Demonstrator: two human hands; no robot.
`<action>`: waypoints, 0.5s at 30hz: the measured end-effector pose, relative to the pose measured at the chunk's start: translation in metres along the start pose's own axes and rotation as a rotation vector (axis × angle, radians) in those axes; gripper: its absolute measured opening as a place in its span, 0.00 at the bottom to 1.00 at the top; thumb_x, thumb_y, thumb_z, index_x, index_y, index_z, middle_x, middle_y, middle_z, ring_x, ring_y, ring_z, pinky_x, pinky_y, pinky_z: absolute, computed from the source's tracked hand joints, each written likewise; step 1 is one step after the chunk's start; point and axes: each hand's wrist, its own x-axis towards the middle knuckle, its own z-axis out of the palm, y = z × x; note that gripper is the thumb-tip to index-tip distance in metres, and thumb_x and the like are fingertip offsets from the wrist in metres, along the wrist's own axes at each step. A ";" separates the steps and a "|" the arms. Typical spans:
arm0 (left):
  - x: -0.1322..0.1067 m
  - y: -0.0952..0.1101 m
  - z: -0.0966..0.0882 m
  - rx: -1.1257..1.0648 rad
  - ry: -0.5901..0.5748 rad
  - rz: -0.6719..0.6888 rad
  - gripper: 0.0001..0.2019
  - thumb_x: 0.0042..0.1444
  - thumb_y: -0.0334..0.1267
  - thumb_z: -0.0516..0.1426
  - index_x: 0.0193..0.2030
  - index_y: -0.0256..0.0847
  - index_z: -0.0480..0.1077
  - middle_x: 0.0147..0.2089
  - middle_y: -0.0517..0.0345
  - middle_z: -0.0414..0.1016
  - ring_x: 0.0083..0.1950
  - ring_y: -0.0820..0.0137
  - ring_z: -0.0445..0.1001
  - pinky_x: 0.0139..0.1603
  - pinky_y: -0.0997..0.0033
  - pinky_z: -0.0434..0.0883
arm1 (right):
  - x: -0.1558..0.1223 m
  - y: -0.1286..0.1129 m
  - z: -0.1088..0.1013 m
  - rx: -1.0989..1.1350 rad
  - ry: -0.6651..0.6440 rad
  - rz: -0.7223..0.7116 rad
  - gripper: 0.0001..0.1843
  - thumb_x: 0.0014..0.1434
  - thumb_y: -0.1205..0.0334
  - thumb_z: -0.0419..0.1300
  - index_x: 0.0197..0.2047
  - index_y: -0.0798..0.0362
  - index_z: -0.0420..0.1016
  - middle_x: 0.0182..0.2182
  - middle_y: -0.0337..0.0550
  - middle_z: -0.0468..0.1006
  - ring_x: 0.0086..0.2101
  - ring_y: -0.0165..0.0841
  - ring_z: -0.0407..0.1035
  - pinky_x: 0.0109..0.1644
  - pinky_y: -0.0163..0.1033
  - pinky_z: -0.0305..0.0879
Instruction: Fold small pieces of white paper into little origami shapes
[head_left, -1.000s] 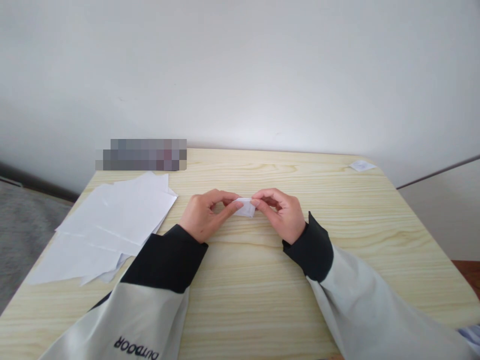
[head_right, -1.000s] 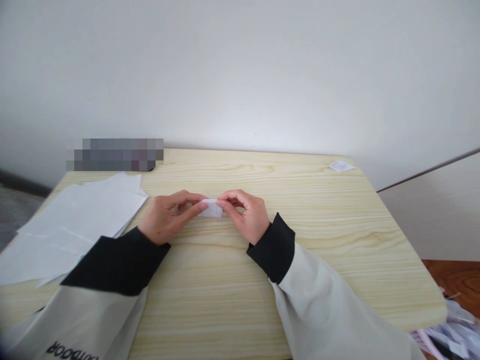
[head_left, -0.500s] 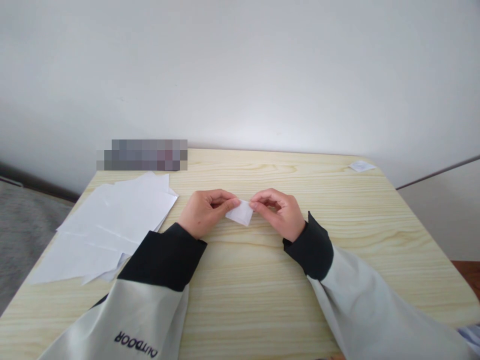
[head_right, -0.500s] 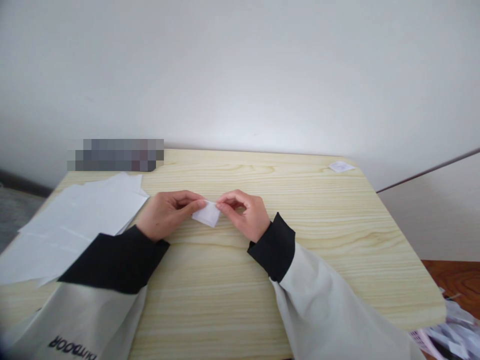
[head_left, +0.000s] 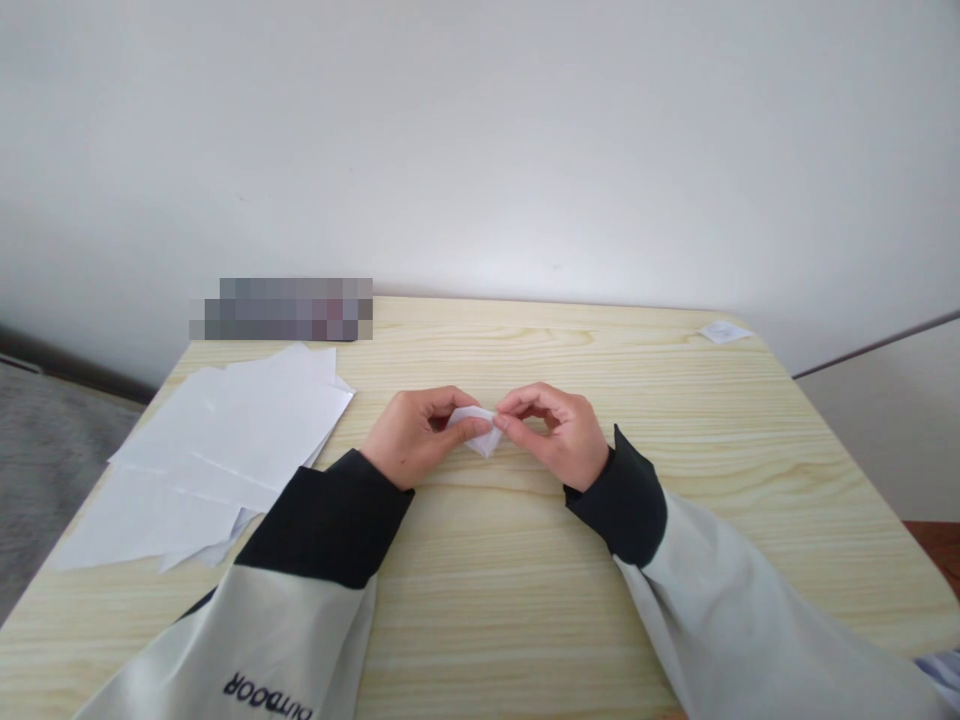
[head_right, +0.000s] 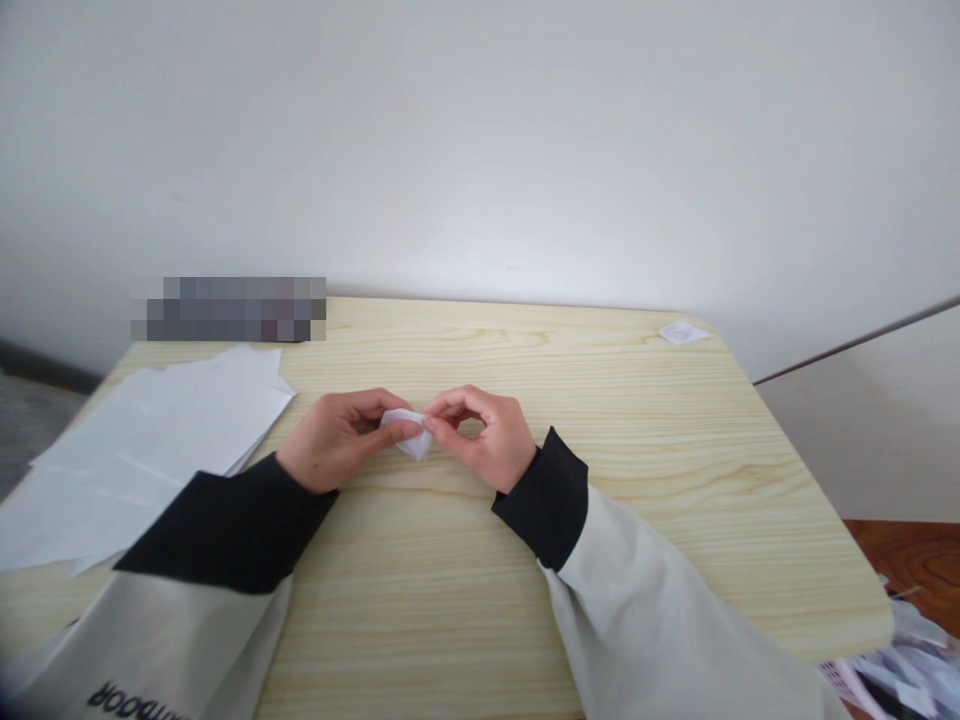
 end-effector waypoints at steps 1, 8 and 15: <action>0.000 0.000 0.000 -0.018 -0.009 -0.011 0.13 0.48 0.46 0.61 0.30 0.36 0.73 0.28 0.55 0.78 0.30 0.69 0.74 0.30 0.74 0.69 | 0.000 0.000 0.000 -0.003 -0.010 -0.009 0.05 0.53 0.60 0.63 0.33 0.51 0.74 0.27 0.39 0.79 0.29 0.29 0.72 0.34 0.35 0.70; 0.002 -0.002 -0.003 0.004 -0.014 0.013 0.15 0.54 0.46 0.56 0.32 0.35 0.75 0.28 0.57 0.78 0.29 0.72 0.73 0.31 0.77 0.68 | 0.000 0.003 -0.001 0.018 0.022 -0.036 0.01 0.53 0.64 0.62 0.31 0.52 0.75 0.27 0.39 0.79 0.29 0.29 0.72 0.35 0.35 0.69; 0.001 0.003 -0.001 0.011 0.032 0.021 0.15 0.54 0.46 0.56 0.31 0.34 0.75 0.28 0.57 0.77 0.28 0.72 0.72 0.28 0.78 0.66 | 0.000 0.003 0.000 0.035 0.037 -0.025 0.02 0.52 0.64 0.63 0.31 0.52 0.74 0.27 0.38 0.78 0.28 0.28 0.71 0.34 0.33 0.69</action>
